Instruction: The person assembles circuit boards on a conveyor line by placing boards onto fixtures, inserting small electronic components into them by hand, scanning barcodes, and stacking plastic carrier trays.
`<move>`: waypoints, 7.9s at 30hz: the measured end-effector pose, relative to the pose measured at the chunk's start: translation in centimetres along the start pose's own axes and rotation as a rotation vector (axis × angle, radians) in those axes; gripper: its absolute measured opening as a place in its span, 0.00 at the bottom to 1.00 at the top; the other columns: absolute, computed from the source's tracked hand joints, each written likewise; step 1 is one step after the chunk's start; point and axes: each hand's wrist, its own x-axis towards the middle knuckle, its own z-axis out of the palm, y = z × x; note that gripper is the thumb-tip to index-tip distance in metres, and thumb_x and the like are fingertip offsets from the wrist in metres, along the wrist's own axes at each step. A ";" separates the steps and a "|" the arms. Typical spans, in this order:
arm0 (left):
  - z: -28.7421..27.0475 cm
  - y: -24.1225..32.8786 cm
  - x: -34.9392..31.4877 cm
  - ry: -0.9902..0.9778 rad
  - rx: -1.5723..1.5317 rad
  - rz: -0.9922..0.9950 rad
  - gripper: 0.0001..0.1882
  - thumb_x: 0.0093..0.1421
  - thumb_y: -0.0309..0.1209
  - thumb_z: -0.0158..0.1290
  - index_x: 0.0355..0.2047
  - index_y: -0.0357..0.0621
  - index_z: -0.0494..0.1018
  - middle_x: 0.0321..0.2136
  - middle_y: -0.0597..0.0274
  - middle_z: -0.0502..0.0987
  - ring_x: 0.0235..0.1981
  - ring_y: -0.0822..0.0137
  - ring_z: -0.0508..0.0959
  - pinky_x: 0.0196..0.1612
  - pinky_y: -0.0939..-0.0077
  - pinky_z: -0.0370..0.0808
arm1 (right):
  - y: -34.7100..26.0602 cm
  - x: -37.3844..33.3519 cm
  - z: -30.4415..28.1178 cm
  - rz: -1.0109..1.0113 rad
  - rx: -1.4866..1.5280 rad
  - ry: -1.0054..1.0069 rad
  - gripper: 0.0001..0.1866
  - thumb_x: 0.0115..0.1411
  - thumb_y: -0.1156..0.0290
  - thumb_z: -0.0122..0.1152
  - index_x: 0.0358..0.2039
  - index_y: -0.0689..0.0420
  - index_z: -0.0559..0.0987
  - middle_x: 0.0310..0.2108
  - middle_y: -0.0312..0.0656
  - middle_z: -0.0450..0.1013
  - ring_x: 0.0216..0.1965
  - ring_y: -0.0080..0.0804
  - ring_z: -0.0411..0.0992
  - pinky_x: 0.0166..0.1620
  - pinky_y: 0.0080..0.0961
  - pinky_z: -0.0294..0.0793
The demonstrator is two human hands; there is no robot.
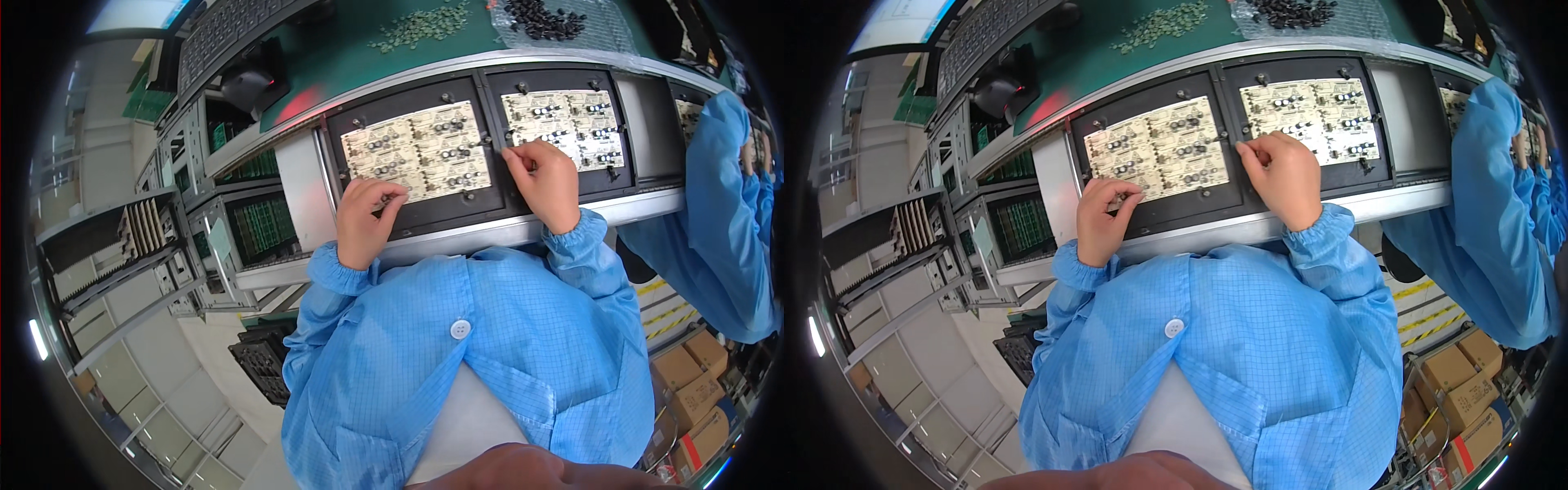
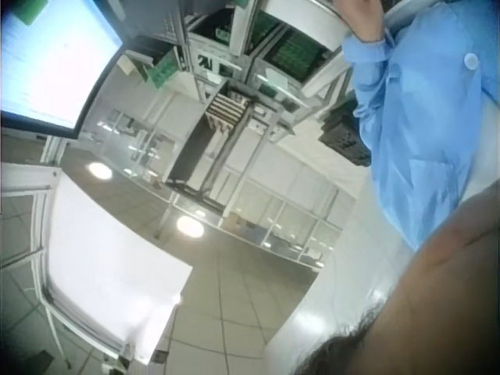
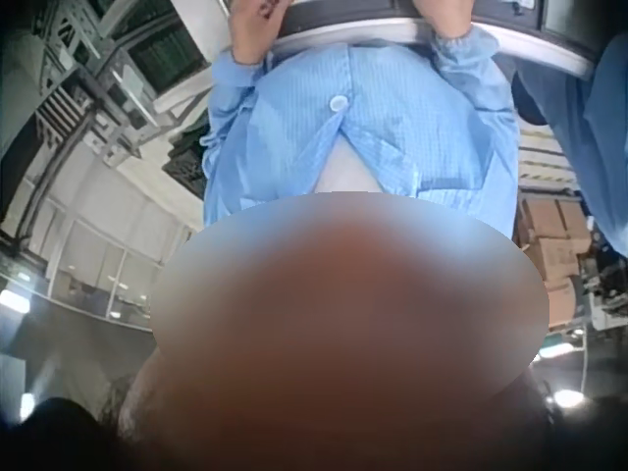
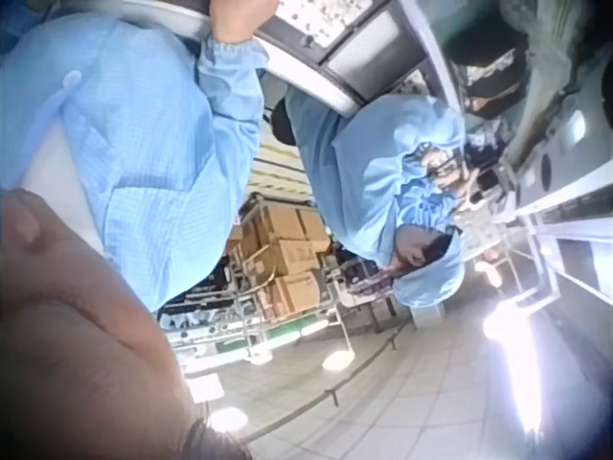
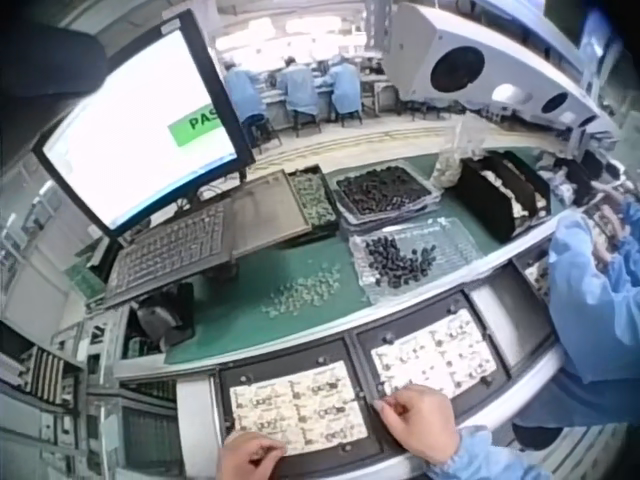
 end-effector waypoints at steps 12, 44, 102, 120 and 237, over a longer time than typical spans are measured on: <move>2.9 1.5 0.1 0.055 0.102 0.095 0.07 0.56 0.19 0.66 0.35 0.44 0.84 0.33 0.60 0.85 0.36 0.58 0.80 0.38 0.68 0.76 | 1.2 2.7 -1.8 0.191 0.950 -0.448 0.19 0.76 0.76 0.47 0.64 0.62 0.71 0.55 0.40 0.78 0.40 0.18 0.72 0.47 0.19 0.75; -9.7 13.3 4.3 -0.165 -0.800 0.358 0.12 0.65 0.28 0.55 0.46 0.42 0.83 0.42 0.59 0.80 0.33 0.71 0.76 0.36 0.78 0.70 | -0.5 -0.9 0.5 -0.319 -0.057 -0.069 0.11 0.51 0.76 0.76 0.36 0.52 0.87 0.35 0.36 0.82 0.48 0.42 0.76 0.50 0.36 0.75; 10.9 6.6 8.6 -0.387 0.117 0.686 0.14 0.54 0.22 0.57 0.41 0.49 0.81 0.39 0.63 0.81 0.46 0.58 0.81 0.48 0.62 0.73 | 11.4 15.9 -6.2 -0.248 -0.119 0.213 0.09 0.67 0.71 0.62 0.47 0.52 0.82 0.41 0.45 0.79 0.43 0.50 0.79 0.45 0.42 0.79; 14.0 10.2 14.9 -0.545 -0.181 -0.243 0.06 0.60 0.23 0.64 0.38 0.47 0.85 0.27 0.62 0.81 0.29 0.66 0.78 0.32 0.72 0.73 | 22.2 12.8 -10.1 0.092 0.596 -0.154 0.12 0.70 0.70 0.66 0.51 0.59 0.85 0.39 0.32 0.82 0.39 0.18 0.76 0.45 0.19 0.75; 17.3 9.0 23.9 -0.535 0.370 0.273 0.08 0.50 0.26 0.63 0.31 0.47 0.77 0.25 0.63 0.84 0.30 0.53 0.84 0.33 0.56 0.78 | 19.1 16.9 -7.5 0.486 1.523 -0.090 0.17 0.81 0.66 0.39 0.59 0.63 0.71 0.48 0.42 0.81 0.35 0.21 0.75 0.40 0.16 0.78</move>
